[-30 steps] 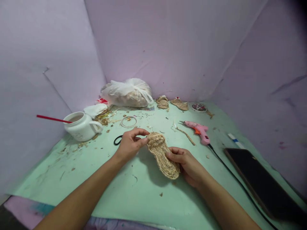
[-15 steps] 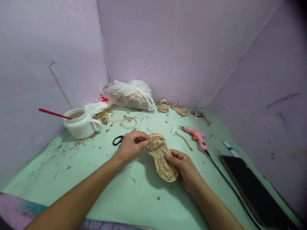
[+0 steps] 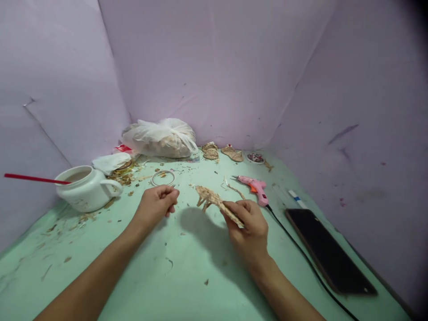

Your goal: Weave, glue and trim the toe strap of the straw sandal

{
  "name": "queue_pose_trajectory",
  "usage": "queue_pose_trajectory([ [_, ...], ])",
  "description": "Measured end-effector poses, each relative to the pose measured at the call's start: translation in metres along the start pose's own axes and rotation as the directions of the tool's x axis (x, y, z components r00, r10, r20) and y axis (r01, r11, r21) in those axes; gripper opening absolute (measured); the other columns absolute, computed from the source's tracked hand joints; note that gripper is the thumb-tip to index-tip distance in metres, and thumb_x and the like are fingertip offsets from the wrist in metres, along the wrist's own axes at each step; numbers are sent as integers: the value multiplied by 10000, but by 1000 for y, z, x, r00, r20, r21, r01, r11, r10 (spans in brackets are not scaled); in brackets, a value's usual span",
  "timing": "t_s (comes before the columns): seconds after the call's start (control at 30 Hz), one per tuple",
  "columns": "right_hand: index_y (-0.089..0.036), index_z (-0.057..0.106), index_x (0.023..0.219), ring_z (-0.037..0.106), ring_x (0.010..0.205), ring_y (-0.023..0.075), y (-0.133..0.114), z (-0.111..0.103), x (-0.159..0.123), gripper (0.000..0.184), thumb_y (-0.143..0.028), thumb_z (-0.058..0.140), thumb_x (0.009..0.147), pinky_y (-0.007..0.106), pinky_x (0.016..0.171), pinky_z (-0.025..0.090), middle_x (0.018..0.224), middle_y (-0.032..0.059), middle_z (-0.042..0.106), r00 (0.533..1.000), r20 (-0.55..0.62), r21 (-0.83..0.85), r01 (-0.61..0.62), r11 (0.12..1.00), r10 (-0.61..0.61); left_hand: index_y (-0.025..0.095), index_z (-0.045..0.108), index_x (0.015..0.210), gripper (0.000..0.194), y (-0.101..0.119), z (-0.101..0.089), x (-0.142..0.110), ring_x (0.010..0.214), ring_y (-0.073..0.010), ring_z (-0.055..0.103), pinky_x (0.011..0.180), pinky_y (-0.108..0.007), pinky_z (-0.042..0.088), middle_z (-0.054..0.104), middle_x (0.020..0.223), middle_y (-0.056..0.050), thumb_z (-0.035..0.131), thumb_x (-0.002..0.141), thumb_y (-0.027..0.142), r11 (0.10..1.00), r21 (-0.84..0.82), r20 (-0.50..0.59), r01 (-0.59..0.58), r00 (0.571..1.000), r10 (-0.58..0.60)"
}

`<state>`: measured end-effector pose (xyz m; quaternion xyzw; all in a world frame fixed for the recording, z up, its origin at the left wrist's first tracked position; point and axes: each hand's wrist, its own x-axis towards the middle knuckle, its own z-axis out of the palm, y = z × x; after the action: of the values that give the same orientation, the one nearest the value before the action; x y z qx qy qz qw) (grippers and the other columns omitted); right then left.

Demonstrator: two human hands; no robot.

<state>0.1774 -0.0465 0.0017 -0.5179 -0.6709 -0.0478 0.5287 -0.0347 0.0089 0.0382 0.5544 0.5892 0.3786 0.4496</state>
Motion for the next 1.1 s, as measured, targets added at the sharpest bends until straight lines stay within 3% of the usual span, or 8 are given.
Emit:
queue_pose_trajectory([
  [0.23,-251,629,982,467,729,176,-9,7,-12,449,31,490,661,495,912,374,746,22,508,929,146,-12,345,939,-339,122,549,891,382,-2,13,-3,367,-76,429,350,-193,303,544,539,4,630,583,332,947,-265,219,181,968,-123],
  [0.33,-264,532,1168,460,1022,256,-11,9,-14,631,0,518,595,535,972,303,1071,79,521,959,264,183,59,981,-107,120,558,921,406,-5,4,2,362,-48,401,350,-176,280,538,553,22,663,548,242,931,-331,180,153,979,-97],
  [0.4,-263,477,1217,416,1147,283,-11,8,-11,671,-59,554,582,496,944,358,1257,97,446,913,371,400,-321,859,168,128,583,931,398,-5,-4,5,370,-31,370,353,-167,252,540,574,27,668,559,239,926,-362,158,107,986,-52],
  [0.53,-179,622,940,601,875,236,-13,3,-2,355,-194,614,586,366,738,479,999,103,625,455,782,483,-874,46,427,140,640,912,389,-3,-11,3,406,-20,332,371,-163,206,539,580,32,701,539,228,926,-376,181,26,982,46],
  [0.63,-113,673,799,615,658,177,-21,0,-1,263,-339,656,664,289,621,470,734,87,670,223,941,275,-943,-189,256,133,646,937,398,-3,0,-3,452,-47,398,412,-179,279,551,590,17,683,568,274,957,-286,235,-36,966,106],
  [0.8,-124,676,792,615,588,144,-27,4,-5,254,-266,779,608,260,602,463,664,44,692,271,901,326,-938,-117,339,193,585,1107,410,-2,15,-7,501,-95,497,481,-224,385,596,645,2,488,761,390,971,167,171,-173,975,144],
  [0.97,-125,672,741,619,560,148,-20,8,-3,257,-259,802,564,265,577,466,652,40,705,336,802,449,-884,-128,495,162,644,899,275,-9,-24,8,775,-268,584,633,-342,407,641,825,-124,528,663,244,763,642,-59,-75,987,147],
  [1.1,-106,669,704,612,531,156,-19,13,-4,257,-231,811,531,283,569,467,604,47,688,320,833,422,-895,-143,451,171,641,690,154,-21,-48,22,689,-331,583,557,-353,373,626,688,-141,543,598,245,589,808,-32,-25,996,86],
])
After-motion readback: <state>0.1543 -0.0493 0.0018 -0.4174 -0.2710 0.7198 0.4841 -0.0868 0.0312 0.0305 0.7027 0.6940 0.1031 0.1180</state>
